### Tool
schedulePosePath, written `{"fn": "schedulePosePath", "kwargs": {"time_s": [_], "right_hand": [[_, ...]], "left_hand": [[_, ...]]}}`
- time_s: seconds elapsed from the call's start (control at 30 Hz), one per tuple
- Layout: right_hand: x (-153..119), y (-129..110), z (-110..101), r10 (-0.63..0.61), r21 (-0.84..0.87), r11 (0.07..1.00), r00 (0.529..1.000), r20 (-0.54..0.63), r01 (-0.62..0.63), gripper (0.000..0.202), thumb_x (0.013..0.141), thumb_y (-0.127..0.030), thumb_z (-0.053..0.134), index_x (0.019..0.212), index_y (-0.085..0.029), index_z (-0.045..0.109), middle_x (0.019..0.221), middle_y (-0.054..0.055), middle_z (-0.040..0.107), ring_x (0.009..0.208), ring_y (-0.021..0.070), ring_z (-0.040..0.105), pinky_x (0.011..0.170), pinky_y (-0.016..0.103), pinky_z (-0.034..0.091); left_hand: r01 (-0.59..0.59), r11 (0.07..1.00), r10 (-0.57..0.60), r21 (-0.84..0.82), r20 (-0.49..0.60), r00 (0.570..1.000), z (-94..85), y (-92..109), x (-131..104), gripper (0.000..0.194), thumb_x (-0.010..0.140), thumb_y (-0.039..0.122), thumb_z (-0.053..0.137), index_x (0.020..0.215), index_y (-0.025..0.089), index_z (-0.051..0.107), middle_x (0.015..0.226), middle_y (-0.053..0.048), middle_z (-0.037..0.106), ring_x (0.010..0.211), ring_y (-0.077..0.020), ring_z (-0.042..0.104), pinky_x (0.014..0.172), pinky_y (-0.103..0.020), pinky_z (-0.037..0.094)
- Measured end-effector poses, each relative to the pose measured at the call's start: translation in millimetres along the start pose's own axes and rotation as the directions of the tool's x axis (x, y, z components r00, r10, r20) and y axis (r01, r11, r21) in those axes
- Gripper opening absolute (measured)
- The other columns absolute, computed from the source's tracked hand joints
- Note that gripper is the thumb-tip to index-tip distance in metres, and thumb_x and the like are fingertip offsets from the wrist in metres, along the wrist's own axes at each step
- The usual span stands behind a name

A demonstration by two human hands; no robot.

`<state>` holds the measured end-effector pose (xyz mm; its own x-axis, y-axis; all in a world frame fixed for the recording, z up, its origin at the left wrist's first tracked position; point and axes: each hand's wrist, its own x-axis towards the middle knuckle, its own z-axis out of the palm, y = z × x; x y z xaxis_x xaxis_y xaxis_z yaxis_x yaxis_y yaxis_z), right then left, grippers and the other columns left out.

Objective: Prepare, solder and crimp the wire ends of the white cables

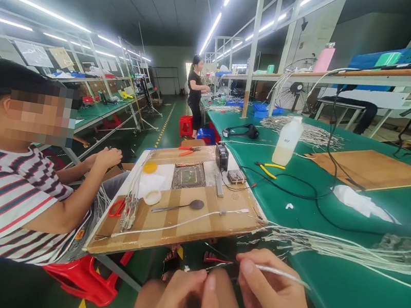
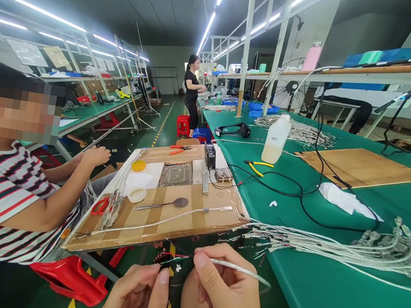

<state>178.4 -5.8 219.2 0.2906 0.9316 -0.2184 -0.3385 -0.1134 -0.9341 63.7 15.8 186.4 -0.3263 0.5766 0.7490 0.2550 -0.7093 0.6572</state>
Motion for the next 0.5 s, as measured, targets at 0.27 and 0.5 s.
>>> {"fn": "schedulePosePath", "kwargs": {"time_s": [0.27, 0.5], "right_hand": [[1, 6, -3, 0.009, -0.028, 1.0, 1.0, -0.001, -0.009, 0.067, 0.065, -0.069, 0.079, 0.092, -0.01, 0.064, 0.061, -0.002, 0.05, 0.052, -0.001, 0.047, 0.048, 0.01, 0.036], [3, 4, -3, -0.011, -0.033, 0.999, 1.0, -0.015, 0.01, 0.069, 0.062, -0.071, 0.08, 0.091, -0.01, 0.065, 0.06, -0.002, 0.049, 0.05, -0.001, 0.046, 0.047, 0.01, 0.036]], "left_hand": [[0.097, 0.983, -0.079, -0.153, 0.121, 0.99, -5.0, -20, -1, 0.03, 0.087, 0.003, 0.071, 0.113, 0.019, 0.068, 0.068, 0.002, 0.064, 0.055, -0.0121, 0.065, 0.051, -0.019, 0.055], [0.075, 0.997, -0.075, -0.032, 0.01, 0.997, 0.1, -10, -3, 0.018, 0.086, 0.009, 0.075, 0.101, 0.018, 0.07, 0.077, 0.002, 0.068, 0.058, -0.007, 0.066, 0.058, -0.013, 0.057]]}}
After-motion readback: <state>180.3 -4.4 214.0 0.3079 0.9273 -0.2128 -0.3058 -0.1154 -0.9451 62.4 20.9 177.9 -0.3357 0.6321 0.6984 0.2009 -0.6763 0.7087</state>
